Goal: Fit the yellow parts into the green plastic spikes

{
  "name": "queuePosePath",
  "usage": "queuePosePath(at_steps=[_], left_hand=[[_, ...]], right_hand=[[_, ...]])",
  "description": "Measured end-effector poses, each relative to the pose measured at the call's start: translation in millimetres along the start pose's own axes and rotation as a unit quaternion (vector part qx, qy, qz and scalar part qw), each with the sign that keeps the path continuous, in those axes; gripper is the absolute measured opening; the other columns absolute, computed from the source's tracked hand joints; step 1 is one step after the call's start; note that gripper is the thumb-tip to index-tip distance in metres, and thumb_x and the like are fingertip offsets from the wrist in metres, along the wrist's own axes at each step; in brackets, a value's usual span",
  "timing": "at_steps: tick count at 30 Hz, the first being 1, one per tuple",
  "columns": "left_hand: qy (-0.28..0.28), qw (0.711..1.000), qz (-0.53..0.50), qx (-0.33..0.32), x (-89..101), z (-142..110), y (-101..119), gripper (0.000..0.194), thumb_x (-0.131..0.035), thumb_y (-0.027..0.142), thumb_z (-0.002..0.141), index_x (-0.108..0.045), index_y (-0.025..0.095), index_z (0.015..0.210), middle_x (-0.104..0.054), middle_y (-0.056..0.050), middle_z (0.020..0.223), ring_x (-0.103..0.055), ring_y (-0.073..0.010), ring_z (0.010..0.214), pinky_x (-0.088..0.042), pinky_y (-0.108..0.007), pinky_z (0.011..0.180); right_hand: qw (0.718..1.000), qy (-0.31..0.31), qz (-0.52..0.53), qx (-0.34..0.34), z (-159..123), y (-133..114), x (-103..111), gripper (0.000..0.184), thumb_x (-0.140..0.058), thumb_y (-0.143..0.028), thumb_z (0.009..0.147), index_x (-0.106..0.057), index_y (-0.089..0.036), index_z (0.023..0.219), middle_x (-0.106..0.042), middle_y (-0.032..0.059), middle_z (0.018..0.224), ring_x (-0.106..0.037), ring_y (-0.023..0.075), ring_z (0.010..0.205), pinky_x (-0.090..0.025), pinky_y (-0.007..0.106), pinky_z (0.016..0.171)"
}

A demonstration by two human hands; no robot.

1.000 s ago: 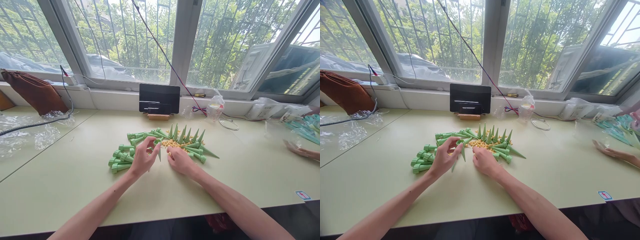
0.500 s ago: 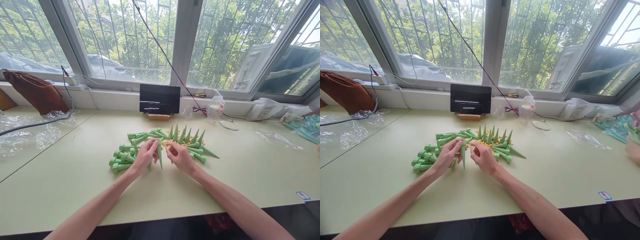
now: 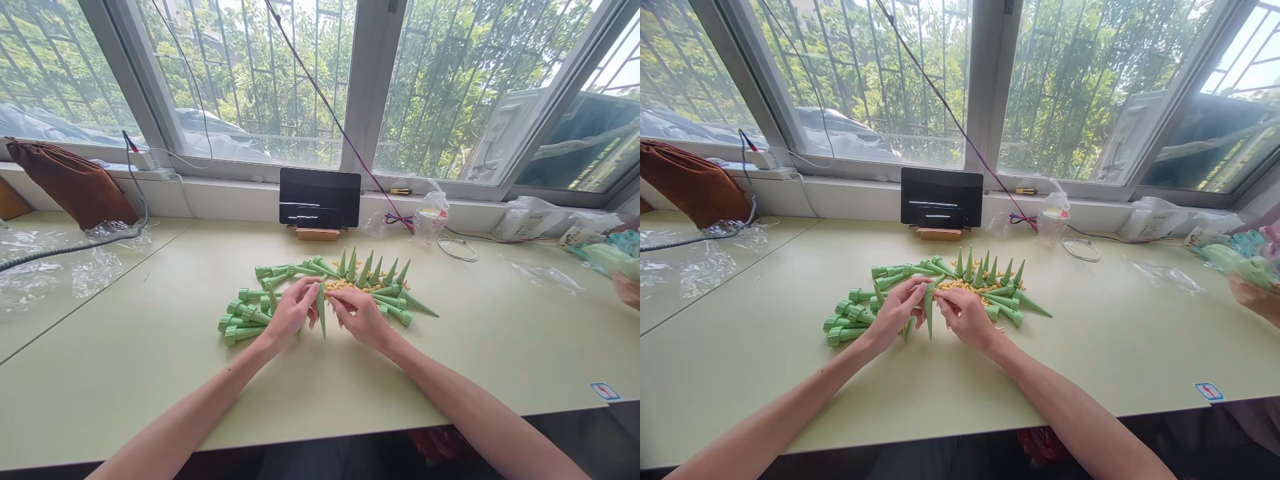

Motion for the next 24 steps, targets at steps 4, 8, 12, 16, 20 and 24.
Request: queuePosePath(at_steps=[4, 8, 12, 16, 20, 24], left_hand=[[0.0, 1.0, -0.002, 0.001, 0.1, -0.3, -0.2, 0.038, -0.055, 0.05, 0.092, -0.059, 0.018, 0.112, -0.057, 0.001, 0.074, -0.05, -0.009, 0.048, -0.045, -0.022, 0.042], [0.003, 1.0, 0.003, -0.001, -0.1, -0.2, 0.1, 0.037, -0.055, 0.05, 0.093, -0.058, 0.018, 0.113, -0.055, 0.002, 0.071, -0.049, -0.0091, 0.048, -0.045, -0.022, 0.042], [0.005, 1.0, 0.011, -0.002, -0.8, -0.6, 1.5, 0.039, -0.056, 0.05, 0.092, -0.058, 0.018, 0.113, -0.056, 0.001, 0.072, -0.05, -0.0094, 0.049, -0.044, -0.022, 0.042], [0.012, 1.0, 0.027, -0.004, -0.6, -0.7, 2.3, 0.039, -0.057, 0.051, 0.091, -0.058, 0.018, 0.113, -0.057, 0.001, 0.073, -0.05, -0.0093, 0.047, -0.045, -0.023, 0.043], [0.012, 0.999, 0.034, -0.004, 0.2, -0.8, 1.4, 0.038, -0.058, 0.051, 0.09, -0.059, 0.02, 0.112, -0.056, 0.002, 0.07, -0.05, -0.0096, 0.046, -0.044, -0.023, 0.043], [0.009, 0.999, 0.033, -0.004, 0.4, -0.8, 0.8, 0.038, -0.058, 0.051, 0.09, -0.059, 0.02, 0.112, -0.056, 0.003, 0.069, -0.05, -0.0099, 0.046, -0.044, -0.023, 0.044]], right_hand=[[1.0, 0.009, 0.003, 0.011, 0.2, -3.1, 0.2, 0.029, -0.049, -0.03, 0.099, -0.073, -0.017, 0.106, -0.062, 0.0061, 0.078, -0.056, 0.0132, 0.057, -0.051, 0.027, 0.052], [1.0, 0.025, 0.015, 0.009, 0.1, -4.1, 0.5, 0.028, -0.049, -0.03, 0.098, -0.073, -0.015, 0.105, -0.064, 0.0079, 0.081, -0.056, 0.0143, 0.06, -0.051, 0.027, 0.052], [0.999, 0.023, 0.024, 0.01, 0.3, -4.9, 1.0, 0.027, -0.051, -0.029, 0.097, -0.073, -0.015, 0.104, -0.063, 0.0079, 0.08, -0.056, 0.0148, 0.061, -0.051, 0.027, 0.051], [0.999, 0.02, 0.031, 0.017, 0.0, -5.7, 1.1, 0.026, -0.052, -0.029, 0.097, -0.074, -0.017, 0.104, -0.063, 0.0072, 0.08, -0.057, 0.0147, 0.061, -0.051, 0.027, 0.052], [0.999, 0.019, 0.027, 0.015, -0.3, -5.7, 0.5, 0.026, -0.051, -0.029, 0.097, -0.073, -0.018, 0.104, -0.063, 0.007, 0.08, -0.057, 0.0147, 0.061, -0.051, 0.027, 0.052], [0.999, 0.019, 0.031, -0.004, -0.6, -4.4, 0.0, 0.025, -0.052, -0.031, 0.096, -0.071, -0.018, 0.103, -0.064, 0.0065, 0.079, -0.057, 0.0146, 0.06, -0.051, 0.027, 0.052]])
Point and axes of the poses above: each hand's wrist, its own z-axis towards the middle knuckle, its own x-axis out of the back of the hand, y = z × x, the point moved 2 cm from there along z, towards the middle knuckle
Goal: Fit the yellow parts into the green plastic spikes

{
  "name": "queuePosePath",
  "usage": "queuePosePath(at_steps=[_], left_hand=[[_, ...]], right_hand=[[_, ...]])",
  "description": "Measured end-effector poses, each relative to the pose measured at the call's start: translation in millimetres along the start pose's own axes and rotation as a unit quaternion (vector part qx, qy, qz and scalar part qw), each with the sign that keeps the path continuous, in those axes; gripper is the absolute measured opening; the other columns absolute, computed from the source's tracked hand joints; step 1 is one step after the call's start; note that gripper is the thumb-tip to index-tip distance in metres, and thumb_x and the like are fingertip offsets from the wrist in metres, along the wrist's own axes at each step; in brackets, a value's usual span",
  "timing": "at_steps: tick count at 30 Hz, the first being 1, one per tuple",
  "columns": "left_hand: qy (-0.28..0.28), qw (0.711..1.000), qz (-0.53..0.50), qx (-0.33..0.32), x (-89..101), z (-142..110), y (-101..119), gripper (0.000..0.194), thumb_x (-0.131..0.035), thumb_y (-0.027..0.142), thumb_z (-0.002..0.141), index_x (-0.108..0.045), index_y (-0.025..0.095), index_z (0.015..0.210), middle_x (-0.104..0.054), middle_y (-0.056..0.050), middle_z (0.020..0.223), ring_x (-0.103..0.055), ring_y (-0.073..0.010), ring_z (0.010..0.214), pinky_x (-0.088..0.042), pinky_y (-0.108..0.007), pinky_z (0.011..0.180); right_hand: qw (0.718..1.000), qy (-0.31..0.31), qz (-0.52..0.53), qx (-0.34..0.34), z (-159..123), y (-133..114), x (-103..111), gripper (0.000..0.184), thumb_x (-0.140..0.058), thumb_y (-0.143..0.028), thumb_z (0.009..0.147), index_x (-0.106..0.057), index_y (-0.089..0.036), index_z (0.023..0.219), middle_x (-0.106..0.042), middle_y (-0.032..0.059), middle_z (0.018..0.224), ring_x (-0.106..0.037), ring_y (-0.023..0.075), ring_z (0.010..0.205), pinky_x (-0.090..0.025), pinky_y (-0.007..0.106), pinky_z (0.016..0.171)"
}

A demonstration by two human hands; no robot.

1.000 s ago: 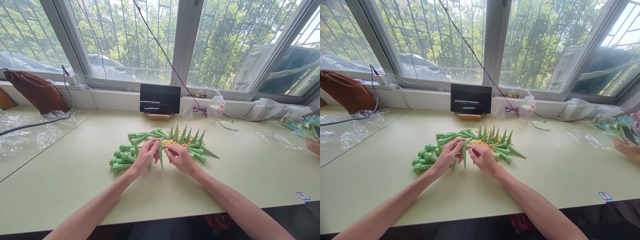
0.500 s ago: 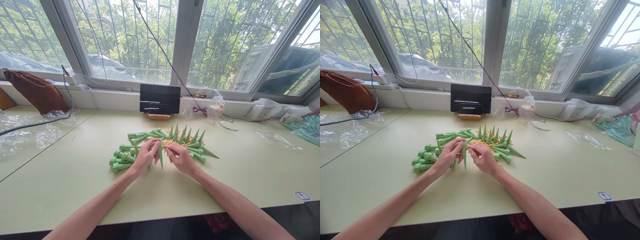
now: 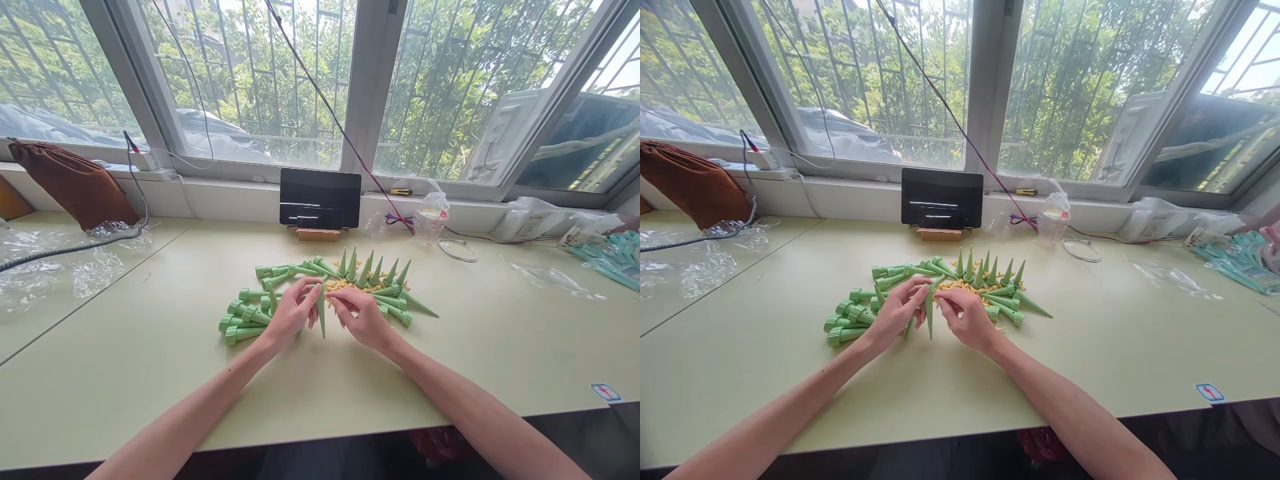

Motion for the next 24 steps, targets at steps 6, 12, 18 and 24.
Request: queuePosePath(at_steps=[6, 12, 18, 24], left_hand=[[-0.003, 1.0, 0.006, -0.001, 0.2, 0.2, -1.0, 0.037, -0.057, 0.051, 0.091, -0.059, 0.021, 0.113, -0.055, 0.003, 0.068, -0.05, -0.0093, 0.044, -0.044, -0.023, 0.044], [0.002, 1.0, 0.021, -0.001, 1.2, -0.2, -0.6, 0.038, -0.057, 0.05, 0.091, -0.06, 0.021, 0.114, -0.061, 0.001, 0.073, -0.05, -0.0083, 0.043, -0.042, -0.022, 0.043], [0.007, 1.0, 0.026, 0.0, 0.0, -1.1, 4.0, 0.038, -0.059, 0.051, 0.089, -0.061, 0.019, 0.111, -0.06, 0.002, 0.069, -0.05, -0.009, 0.042, -0.038, -0.021, 0.04], [0.001, 0.999, 0.043, 0.0, 0.8, -0.9, -1.8, 0.036, -0.059, 0.051, 0.089, -0.06, 0.02, 0.107, -0.049, 0.006, 0.05, -0.048, -0.011, 0.04, -0.041, -0.022, 0.043]], right_hand=[[0.999, 0.008, 0.02, -0.025, -0.2, 1.4, 0.4, 0.02, -0.055, -0.032, 0.094, -0.066, -0.017, 0.101, -0.06, 0.0009, 0.067, -0.056, 0.0133, 0.055, -0.049, 0.026, 0.051], [0.999, 0.005, 0.029, -0.041, 0.5, -2.1, 1.9, 0.02, -0.054, -0.033, 0.094, -0.065, -0.017, 0.089, -0.056, -0.0005, 0.061, -0.054, 0.0128, 0.052, -0.048, 0.026, 0.05], [0.999, 0.0, 0.025, -0.041, 2.0, -3.7, 3.0, 0.026, -0.053, -0.039, 0.095, -0.065, -0.017, 0.087, -0.055, -0.0009, 0.059, -0.052, 0.0126, 0.05, -0.046, 0.026, 0.05], [0.995, 0.011, 0.063, -0.07, 2.9, 2.3, 3.1, 0.031, -0.054, -0.045, 0.096, -0.063, -0.018, 0.083, -0.05, -0.004, 0.053, -0.046, 0.0104, 0.043, -0.04, 0.025, 0.045]])
Point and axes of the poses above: each hand's wrist, its own z-axis towards the middle knuckle, its own x-axis out of the back of the hand, y = z × x, the point moved 2 cm from there along z, towards the middle knuckle
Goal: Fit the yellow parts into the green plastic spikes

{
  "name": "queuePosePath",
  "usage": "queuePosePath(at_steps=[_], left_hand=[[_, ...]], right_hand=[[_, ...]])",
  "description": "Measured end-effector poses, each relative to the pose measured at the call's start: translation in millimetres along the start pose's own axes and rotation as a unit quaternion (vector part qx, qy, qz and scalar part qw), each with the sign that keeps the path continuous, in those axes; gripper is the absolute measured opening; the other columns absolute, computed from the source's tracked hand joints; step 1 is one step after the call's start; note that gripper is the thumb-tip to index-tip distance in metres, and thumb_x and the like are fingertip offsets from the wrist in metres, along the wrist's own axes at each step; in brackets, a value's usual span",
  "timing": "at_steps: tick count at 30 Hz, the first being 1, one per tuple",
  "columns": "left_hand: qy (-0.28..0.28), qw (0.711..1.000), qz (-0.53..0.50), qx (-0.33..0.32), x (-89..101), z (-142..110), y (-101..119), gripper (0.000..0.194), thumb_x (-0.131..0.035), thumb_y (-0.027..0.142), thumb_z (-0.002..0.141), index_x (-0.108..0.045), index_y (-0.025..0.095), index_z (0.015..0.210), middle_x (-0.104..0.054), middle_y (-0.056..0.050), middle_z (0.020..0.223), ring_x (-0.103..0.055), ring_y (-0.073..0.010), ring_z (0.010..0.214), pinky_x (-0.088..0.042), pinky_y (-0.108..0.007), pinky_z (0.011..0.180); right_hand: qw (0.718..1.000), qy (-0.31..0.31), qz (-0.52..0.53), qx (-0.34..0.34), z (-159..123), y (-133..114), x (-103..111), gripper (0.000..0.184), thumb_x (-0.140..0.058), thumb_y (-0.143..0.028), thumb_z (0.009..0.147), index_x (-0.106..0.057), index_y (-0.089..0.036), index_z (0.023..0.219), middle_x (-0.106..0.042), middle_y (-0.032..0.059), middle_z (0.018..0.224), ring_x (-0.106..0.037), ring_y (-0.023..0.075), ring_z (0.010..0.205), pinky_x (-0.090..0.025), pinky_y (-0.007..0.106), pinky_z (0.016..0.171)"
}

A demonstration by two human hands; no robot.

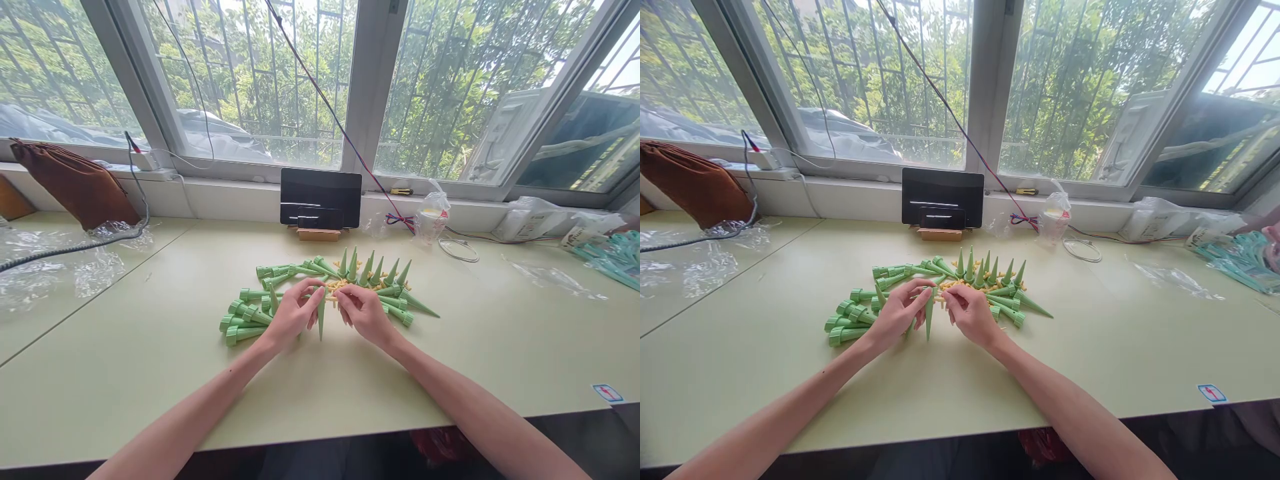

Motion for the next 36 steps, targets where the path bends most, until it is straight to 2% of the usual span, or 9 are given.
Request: queuePosePath(at_steps=[8, 14, 18, 23, 28, 36], left_hand=[[0.012, 1.0, -0.012, 0.006, 0.0, 0.3, 2.0, 0.036, -0.062, 0.051, 0.087, -0.061, 0.019, 0.104, -0.051, 0.006, 0.051, -0.049, -0.0112, 0.039, -0.038, -0.022, 0.041], [0.023, 0.999, -0.022, 0.009, -0.8, 0.6, 4.9, 0.033, -0.062, 0.05, 0.087, -0.06, 0.019, 0.1, -0.054, 0.005, 0.058, -0.049, -0.0099, 0.041, -0.04, -0.022, 0.042], [0.021, 0.999, -0.024, 0.011, -0.4, 0.4, 2.3, 0.034, -0.063, 0.051, 0.087, -0.061, 0.02, 0.101, -0.054, 0.005, 0.058, -0.049, -0.0104, 0.041, -0.04, -0.023, 0.041], [0.005, 1.0, -0.004, 0.005, -1.4, -0.1, -3.0, 0.036, -0.062, 0.052, 0.087, -0.06, 0.02, 0.103, -0.052, 0.006, 0.053, -0.05, -0.0111, 0.04, -0.041, -0.023, 0.042], [0.011, 1.0, -0.013, 0.0, -1.3, 0.7, -4.6, 0.035, -0.062, 0.052, 0.087, -0.06, 0.02, 0.103, -0.054, 0.005, 0.056, -0.049, -0.0104, 0.04, -0.041, -0.023, 0.042], [0.021, 1.0, -0.015, 0.003, -1.4, 1.2, -2.3, 0.033, -0.061, 0.05, 0.089, -0.059, 0.02, 0.101, -0.051, 0.006, 0.053, -0.049, -0.0108, 0.042, -0.041, -0.022, 0.042]], right_hand=[[1.0, 0.01, 0.007, 0.002, -0.7, 6.4, -1.1, 0.032, -0.053, -0.044, 0.097, -0.062, -0.018, 0.081, -0.054, -0.0024, 0.059, -0.049, 0.0097, 0.044, -0.041, 0.024, 0.045], [1.0, 0.012, 0.022, 0.016, -0.7, 3.5, -1.9, 0.028, -0.055, -0.043, 0.095, -0.065, -0.017, 0.089, -0.06, 0.0005, 0.07, -0.053, 0.0099, 0.047, -0.044, 0.025, 0.046], [1.0, 0.012, 0.012, 0.023, -1.1, 3.4, -1.9, 0.029, -0.054, -0.044, 0.096, -0.066, -0.018, 0.091, -0.06, 0.0005, 0.071, -0.054, 0.01, 0.048, -0.046, 0.025, 0.047], [1.0, 0.005, -0.001, 0.008, -1.9, 7.5, -1.4, 0.033, -0.051, -0.046, 0.097, -0.062, -0.019, 0.083, -0.055, -0.0021, 0.062, -0.05, 0.0093, 0.045, -0.042, 0.024, 0.044], [1.0, 0.004, 0.014, 0.003, -2.2, 9.1, -1.9, 0.031, -0.051, -0.045, 0.097, -0.063, -0.019, 0.084, -0.057, -0.0012, 0.065, -0.052, 0.0095, 0.046, -0.043, 0.024, 0.045], [0.999, -0.002, 0.014, 0.038, -1.9, 4.9, -2.5, 0.022, -0.058, -0.038, 0.094, -0.065, -0.018, 0.094, -0.061, 0.0007, 0.072, -0.056, 0.0111, 0.052, -0.049, 0.026, 0.052]])
Point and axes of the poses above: each hand's wrist, its own z-axis towards the middle knuckle, its own x-axis out of the back of the hand, y = z × x, the point moved 2 cm from there along z, towards the middle knuckle
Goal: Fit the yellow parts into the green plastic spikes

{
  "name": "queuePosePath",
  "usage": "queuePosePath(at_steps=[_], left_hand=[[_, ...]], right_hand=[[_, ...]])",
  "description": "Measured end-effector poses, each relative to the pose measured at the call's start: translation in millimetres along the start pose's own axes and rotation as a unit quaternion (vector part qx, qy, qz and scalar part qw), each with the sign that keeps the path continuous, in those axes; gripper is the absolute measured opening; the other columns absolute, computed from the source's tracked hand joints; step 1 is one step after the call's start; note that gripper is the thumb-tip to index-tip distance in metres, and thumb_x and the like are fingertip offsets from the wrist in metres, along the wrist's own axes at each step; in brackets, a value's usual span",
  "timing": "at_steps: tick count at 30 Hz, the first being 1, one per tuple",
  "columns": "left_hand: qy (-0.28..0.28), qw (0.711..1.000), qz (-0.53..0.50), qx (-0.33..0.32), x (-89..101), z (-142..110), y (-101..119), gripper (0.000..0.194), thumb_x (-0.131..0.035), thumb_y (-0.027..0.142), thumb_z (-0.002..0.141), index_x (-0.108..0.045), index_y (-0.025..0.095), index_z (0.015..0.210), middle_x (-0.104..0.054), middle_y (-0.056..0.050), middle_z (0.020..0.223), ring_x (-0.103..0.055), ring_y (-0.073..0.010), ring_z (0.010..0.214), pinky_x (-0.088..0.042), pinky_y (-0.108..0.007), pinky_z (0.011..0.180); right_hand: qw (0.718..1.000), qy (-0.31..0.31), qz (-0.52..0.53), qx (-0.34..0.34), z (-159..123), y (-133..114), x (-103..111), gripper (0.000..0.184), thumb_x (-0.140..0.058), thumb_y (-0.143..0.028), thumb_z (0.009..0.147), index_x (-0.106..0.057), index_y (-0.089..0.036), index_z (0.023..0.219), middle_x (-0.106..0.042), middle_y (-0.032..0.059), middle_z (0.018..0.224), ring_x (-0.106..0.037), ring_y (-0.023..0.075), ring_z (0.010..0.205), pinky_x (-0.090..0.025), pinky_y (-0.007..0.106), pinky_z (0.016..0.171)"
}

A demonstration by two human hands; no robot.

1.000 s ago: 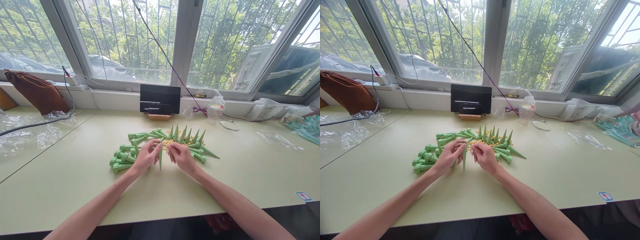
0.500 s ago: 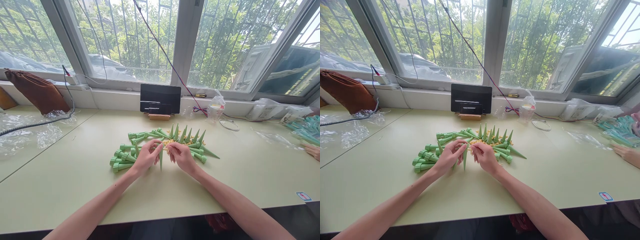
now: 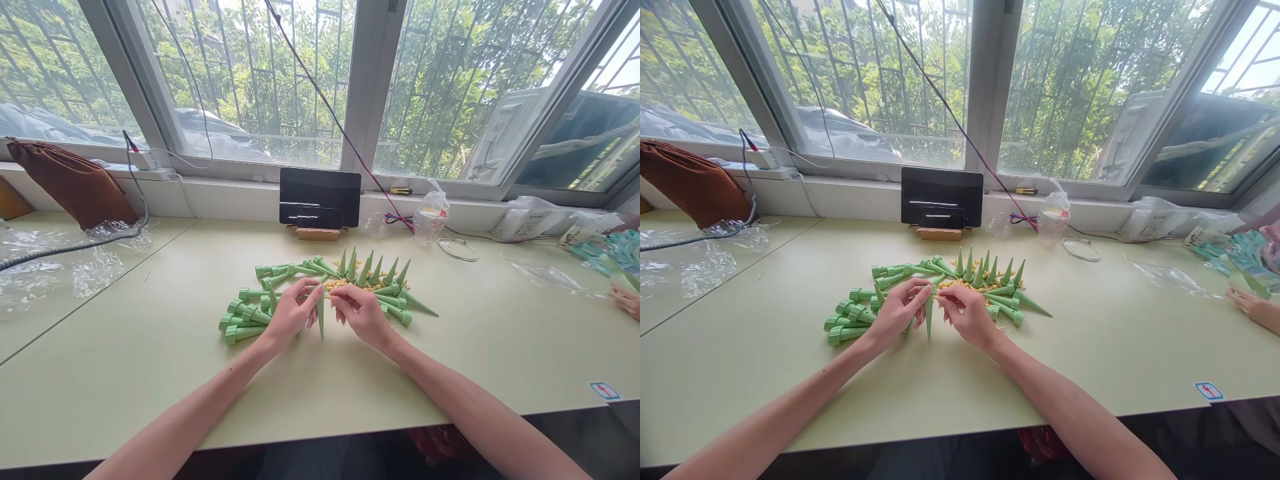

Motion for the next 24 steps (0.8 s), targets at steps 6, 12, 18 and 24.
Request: queuePosePath(at_steps=[6, 12, 18, 24], left_hand=[[-0.007, 1.0, 0.006, -0.004, -0.5, -1.0, -0.8, 0.034, -0.061, 0.051, 0.089, -0.059, 0.02, 0.102, -0.051, 0.005, 0.058, -0.049, -0.0097, 0.041, -0.041, -0.022, 0.041], [-0.009, 0.999, 0.034, -0.026, -0.5, -3.5, -1.8, 0.033, -0.061, 0.049, 0.089, -0.058, 0.02, 0.103, -0.048, 0.007, 0.057, -0.046, -0.0082, 0.04, -0.038, -0.019, 0.038], [-0.011, 0.997, 0.061, -0.053, 0.1, -4.4, -4.2, 0.03, -0.06, 0.046, 0.09, -0.059, 0.019, 0.105, -0.046, 0.007, 0.057, -0.046, -0.0078, 0.042, -0.036, -0.018, 0.038], [0.005, 0.991, 0.097, -0.094, 0.5, -5.3, -5.5, 0.031, -0.061, 0.044, 0.089, -0.06, 0.018, 0.106, -0.048, 0.006, 0.061, -0.048, -0.008, 0.046, -0.041, -0.019, 0.043]], right_hand=[[1.0, -0.001, -0.025, 0.003, -0.2, -1.1, 0.9, 0.021, -0.059, -0.039, 0.093, -0.064, -0.018, 0.09, -0.059, -0.0004, 0.067, -0.056, 0.0118, 0.052, -0.048, 0.027, 0.052], [0.999, -0.019, 0.014, -0.04, -1.9, 5.9, 0.1, 0.023, -0.056, -0.04, 0.094, -0.059, -0.019, 0.086, -0.057, -0.0021, 0.067, -0.055, 0.0106, 0.047, -0.044, 0.025, 0.046], [0.996, -0.02, 0.023, -0.084, -3.1, 3.7, -0.7, 0.023, -0.055, -0.039, 0.094, -0.055, -0.019, 0.082, -0.054, -0.0049, 0.058, -0.051, 0.0097, 0.042, -0.04, 0.023, 0.042], [0.994, -0.029, 0.013, -0.103, -3.4, 3.2, -1.2, 0.029, -0.052, -0.043, 0.096, -0.052, -0.02, 0.078, -0.052, -0.0063, 0.052, -0.049, 0.0102, 0.039, -0.038, 0.023, 0.042]])
Point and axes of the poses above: each hand's wrist, its own z-axis towards the middle knuckle, its own x-axis out of the back of the hand, y = z × x, the point moved 2 cm from there along z, towards the middle knuckle
